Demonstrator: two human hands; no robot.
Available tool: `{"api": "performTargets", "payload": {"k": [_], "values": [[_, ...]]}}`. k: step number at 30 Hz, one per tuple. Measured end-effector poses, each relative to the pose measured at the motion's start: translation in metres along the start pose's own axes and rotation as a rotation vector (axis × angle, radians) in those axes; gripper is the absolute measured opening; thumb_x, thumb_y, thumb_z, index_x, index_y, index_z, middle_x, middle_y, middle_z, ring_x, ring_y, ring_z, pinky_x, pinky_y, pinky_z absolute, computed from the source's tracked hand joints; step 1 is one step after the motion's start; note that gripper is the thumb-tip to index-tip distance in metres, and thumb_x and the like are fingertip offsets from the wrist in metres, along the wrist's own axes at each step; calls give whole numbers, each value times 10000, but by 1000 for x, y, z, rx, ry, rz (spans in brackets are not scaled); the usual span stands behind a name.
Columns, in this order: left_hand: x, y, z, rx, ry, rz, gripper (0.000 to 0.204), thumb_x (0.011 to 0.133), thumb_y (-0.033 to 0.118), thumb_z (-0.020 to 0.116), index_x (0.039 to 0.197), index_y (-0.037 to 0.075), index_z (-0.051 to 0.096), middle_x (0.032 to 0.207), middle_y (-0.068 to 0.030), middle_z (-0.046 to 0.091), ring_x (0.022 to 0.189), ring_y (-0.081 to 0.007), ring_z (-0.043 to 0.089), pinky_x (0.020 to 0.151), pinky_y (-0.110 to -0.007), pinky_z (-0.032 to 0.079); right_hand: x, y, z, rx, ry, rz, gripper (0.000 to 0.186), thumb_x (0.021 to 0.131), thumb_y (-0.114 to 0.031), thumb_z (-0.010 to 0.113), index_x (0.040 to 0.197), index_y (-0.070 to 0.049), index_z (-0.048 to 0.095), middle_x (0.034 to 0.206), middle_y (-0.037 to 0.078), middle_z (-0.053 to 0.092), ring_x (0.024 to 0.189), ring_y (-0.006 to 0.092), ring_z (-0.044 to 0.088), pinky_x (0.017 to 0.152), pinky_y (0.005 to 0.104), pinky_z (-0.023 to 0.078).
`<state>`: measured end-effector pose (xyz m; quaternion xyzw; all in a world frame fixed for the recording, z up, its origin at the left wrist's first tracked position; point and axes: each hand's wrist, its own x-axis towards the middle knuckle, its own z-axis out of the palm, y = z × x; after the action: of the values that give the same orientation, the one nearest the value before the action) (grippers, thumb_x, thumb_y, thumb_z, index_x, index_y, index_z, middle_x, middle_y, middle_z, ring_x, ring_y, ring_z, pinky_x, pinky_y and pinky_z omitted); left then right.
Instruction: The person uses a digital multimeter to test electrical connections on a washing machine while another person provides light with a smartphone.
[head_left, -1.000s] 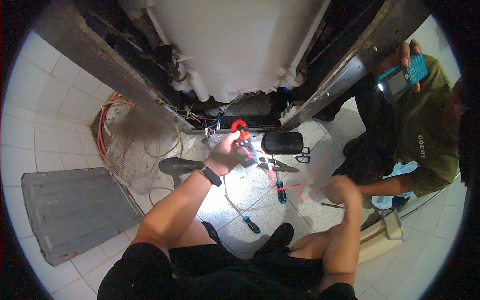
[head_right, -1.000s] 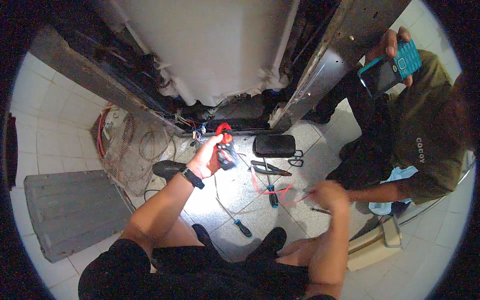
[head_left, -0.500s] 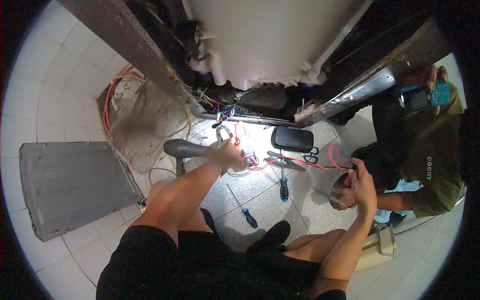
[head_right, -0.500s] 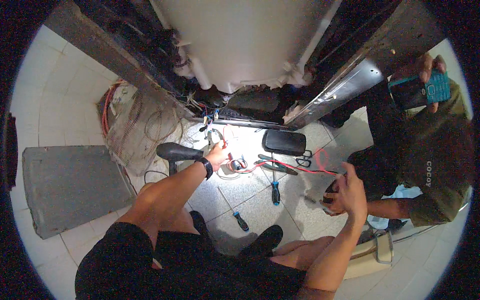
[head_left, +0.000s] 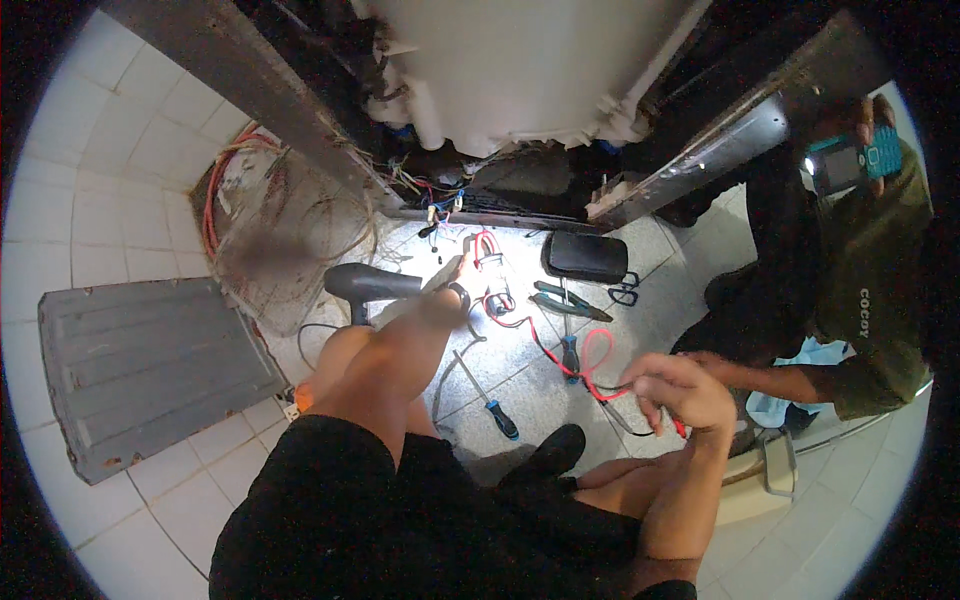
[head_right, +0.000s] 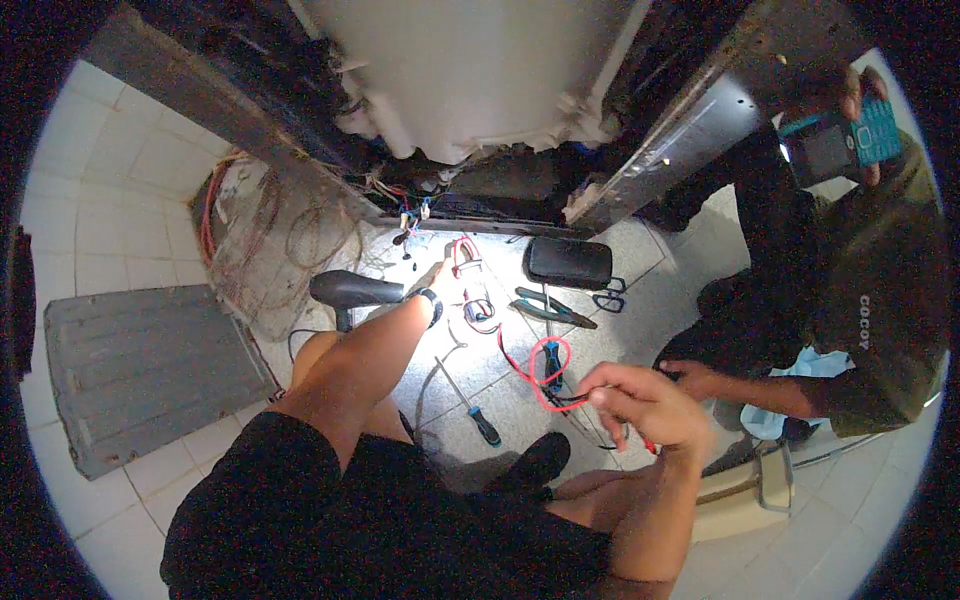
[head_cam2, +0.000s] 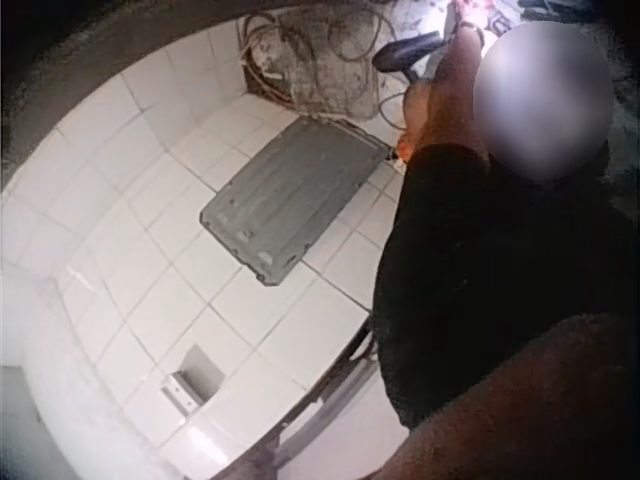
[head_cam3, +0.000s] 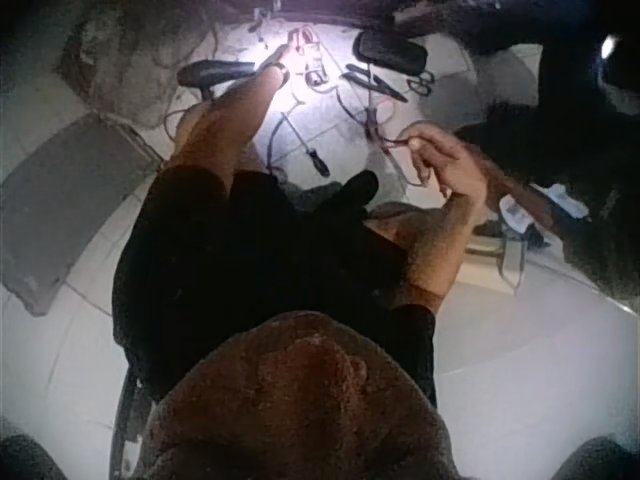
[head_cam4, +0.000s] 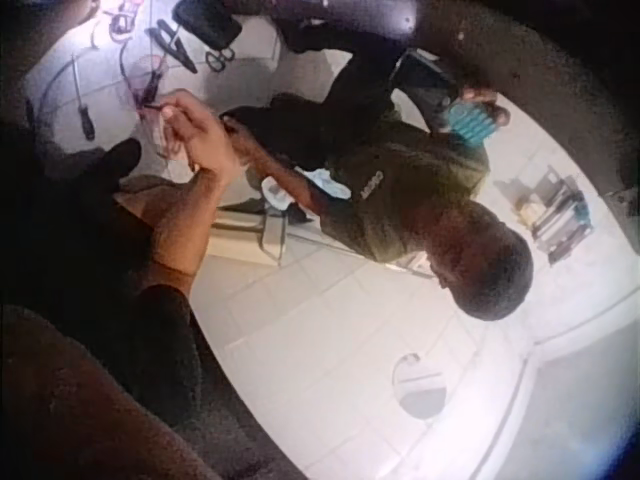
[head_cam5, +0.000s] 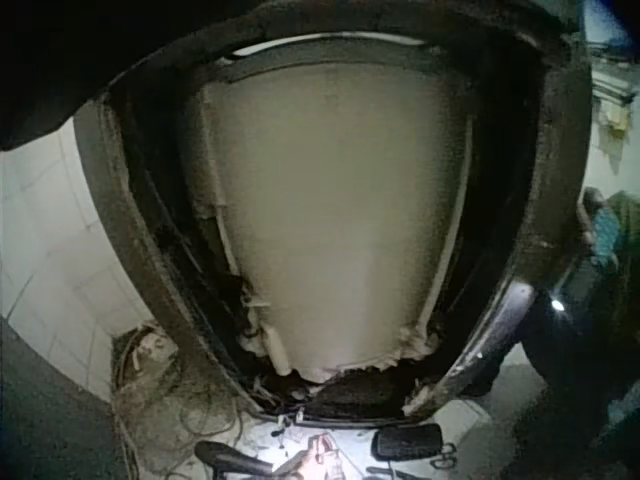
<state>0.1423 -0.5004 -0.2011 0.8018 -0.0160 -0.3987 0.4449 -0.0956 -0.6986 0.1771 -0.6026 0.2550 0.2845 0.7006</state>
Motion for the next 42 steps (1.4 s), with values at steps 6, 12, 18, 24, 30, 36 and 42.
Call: {"api": "performTargets", "payload": {"k": [6, 12, 18, 24, 30, 36, 42], "values": [[-5, 16, -22, 228, -67, 3, 439, 888, 183, 611, 1289, 55, 485, 1158, -163, 624, 1024, -273, 632, 835, -418, 537, 47, 18, 55, -48, -438, -84, 175, 1008, -106, 470, 1152, -22, 523, 711, 44, 577, 612, 143, 586, 593, 295, 490], [-22, 25, -22, 540, -15, 150, 506, 895, 354, 604, 1266, 23, 508, 1130, -183, 636, 1042, -317, 623, 873, -459, 511, 22, 23, 15, -189, -126, -54, 146, 1018, -120, 434, 1123, -47, 504, 722, 53, 619, 625, 148, 615, 557, 320, 494], [-92, 48, -26, 793, 70, 269, 670, 827, 560, 605, 1207, 10, 568, 1097, -218, 649, 1067, -371, 603, 921, -474, 475, 37, 21, 26, -757, 96, 101, 182, 974, -156, 467, 1098, -33, 517, 798, 169, 682, 702, 345, 675, 645, 459, 516], [-69, 3, -13, 737, 100, 272, 584, 735, 482, 706, 1112, 40, 640, 1039, -198, 678, 1008, -356, 640, 899, -456, 503, 68, 46, 62, -978, -28, 22, 257, 948, -198, 479, 1135, -27, 524, 919, 253, 668, 866, 457, 633, 747, 553, 462], [-61, -8, -5, 786, 21, 304, 492, 755, 427, 683, 1074, 53, 656, 1009, -178, 681, 950, -347, 651, 843, -450, 516, 78, 56, 69, -1022, -20, 11, 241, 944, -183, 478, 1114, -20, 533, 886, 257, 670, 836, 465, 639, 744, 549, 479], [-52, -3, 12, 786, 34, 254, 403, 775, 373, 661, 1036, 66, 673, 979, -157, 683, 892, -337, 663, 787, -445, 530, 79, 49, 67, -1055, 41, 0, 236, 939, -194, 493, 1091, -20, 541, 877, 257, 673, 835, 454, 649, 742, 540, 490], [-50, -22, 29, 833, 137, 239, 435, 804, 385, 613, 1123, 90, 639, 1165, -165, 613, 1125, -384, 546, 971, -493, 431, 80, 46, 66, -1082, 8, -18, 226, 919, -166, 504, 1081, -13, 540, 874, 254, 673, 832, 455, 649, 731, 539, 492]]}}
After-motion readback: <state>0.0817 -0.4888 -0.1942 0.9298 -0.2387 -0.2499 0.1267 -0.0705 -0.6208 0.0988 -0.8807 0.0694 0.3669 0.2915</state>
